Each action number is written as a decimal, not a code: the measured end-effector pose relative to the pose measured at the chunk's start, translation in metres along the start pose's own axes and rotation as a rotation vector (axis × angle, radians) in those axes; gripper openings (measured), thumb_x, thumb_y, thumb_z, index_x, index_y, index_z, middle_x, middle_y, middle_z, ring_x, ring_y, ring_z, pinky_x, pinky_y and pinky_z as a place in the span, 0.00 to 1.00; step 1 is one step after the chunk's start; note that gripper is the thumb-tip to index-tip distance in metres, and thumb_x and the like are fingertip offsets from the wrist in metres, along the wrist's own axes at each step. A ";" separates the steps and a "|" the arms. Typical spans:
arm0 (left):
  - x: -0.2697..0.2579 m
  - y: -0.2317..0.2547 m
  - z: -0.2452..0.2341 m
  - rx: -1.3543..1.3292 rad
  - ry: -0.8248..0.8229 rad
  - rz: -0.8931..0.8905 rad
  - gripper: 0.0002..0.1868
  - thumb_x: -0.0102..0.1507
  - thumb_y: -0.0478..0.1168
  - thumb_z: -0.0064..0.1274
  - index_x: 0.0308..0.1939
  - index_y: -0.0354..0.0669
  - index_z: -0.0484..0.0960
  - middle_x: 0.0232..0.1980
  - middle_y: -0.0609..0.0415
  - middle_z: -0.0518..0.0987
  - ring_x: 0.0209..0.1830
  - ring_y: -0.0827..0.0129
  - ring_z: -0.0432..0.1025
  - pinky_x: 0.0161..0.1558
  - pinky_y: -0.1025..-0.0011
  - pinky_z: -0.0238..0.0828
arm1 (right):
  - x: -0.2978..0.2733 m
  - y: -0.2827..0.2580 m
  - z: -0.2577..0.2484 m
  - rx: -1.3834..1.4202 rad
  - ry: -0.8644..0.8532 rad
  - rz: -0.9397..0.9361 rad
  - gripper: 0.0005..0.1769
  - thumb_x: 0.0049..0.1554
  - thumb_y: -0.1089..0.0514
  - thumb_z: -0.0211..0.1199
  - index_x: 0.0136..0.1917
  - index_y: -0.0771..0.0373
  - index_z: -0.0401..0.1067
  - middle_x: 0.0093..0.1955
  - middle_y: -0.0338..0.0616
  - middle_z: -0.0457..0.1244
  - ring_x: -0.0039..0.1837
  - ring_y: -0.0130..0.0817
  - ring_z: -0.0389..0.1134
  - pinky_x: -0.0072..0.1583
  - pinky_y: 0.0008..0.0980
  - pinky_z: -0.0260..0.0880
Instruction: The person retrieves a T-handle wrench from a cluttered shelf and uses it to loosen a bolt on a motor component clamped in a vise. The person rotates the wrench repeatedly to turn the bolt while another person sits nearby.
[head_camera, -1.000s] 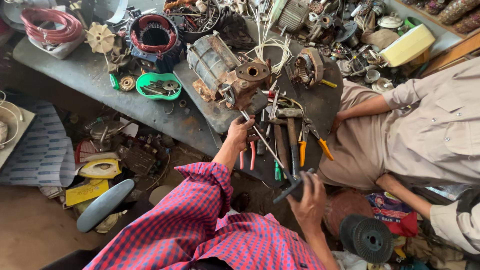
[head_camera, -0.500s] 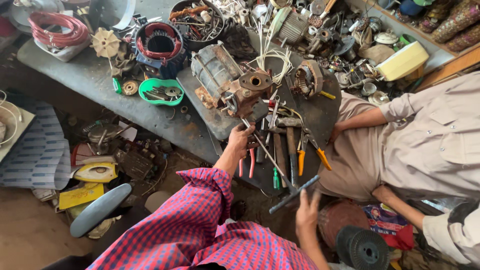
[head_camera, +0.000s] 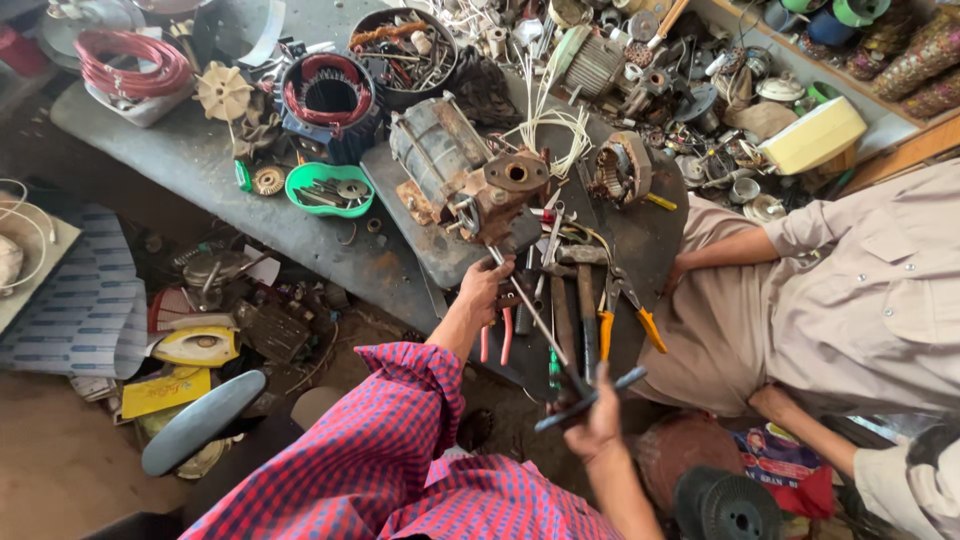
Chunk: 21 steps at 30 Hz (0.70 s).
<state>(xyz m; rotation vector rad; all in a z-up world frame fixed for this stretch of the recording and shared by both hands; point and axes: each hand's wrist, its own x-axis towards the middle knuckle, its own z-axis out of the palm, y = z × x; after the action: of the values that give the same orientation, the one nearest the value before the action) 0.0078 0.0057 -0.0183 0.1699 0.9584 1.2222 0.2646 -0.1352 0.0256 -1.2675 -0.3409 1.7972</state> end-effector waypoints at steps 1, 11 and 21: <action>0.003 0.003 0.001 0.019 -0.007 -0.005 0.15 0.68 0.37 0.52 0.59 0.41 0.75 0.37 0.53 0.80 0.34 0.60 0.81 0.29 0.64 0.82 | 0.004 0.007 -0.002 0.020 0.014 0.011 0.38 0.63 0.26 0.52 0.56 0.64 0.75 0.44 0.48 0.72 0.42 0.46 0.71 0.49 0.52 0.72; 0.010 -0.009 -0.005 -0.027 0.003 0.020 0.14 0.67 0.37 0.55 0.57 0.42 0.76 0.35 0.53 0.78 0.33 0.57 0.82 0.27 0.63 0.81 | 0.008 0.016 -0.054 -0.495 0.175 -0.199 0.39 0.66 0.31 0.44 0.47 0.71 0.73 0.39 0.53 0.71 0.40 0.45 0.75 0.44 0.39 0.79; 0.013 -0.007 -0.008 0.009 0.002 0.018 0.14 0.68 0.39 0.54 0.56 0.42 0.75 0.35 0.51 0.79 0.31 0.59 0.80 0.26 0.64 0.81 | -0.002 0.011 -0.051 -0.562 0.345 -0.299 0.27 0.64 0.39 0.60 0.56 0.67 0.72 0.47 0.53 0.67 0.46 0.47 0.69 0.46 0.46 0.70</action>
<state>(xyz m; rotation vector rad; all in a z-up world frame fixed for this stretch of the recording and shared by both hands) 0.0078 0.0112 -0.0348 0.1852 0.9658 1.2346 0.3035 -0.1562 -0.0023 -1.7722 -0.8283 1.2353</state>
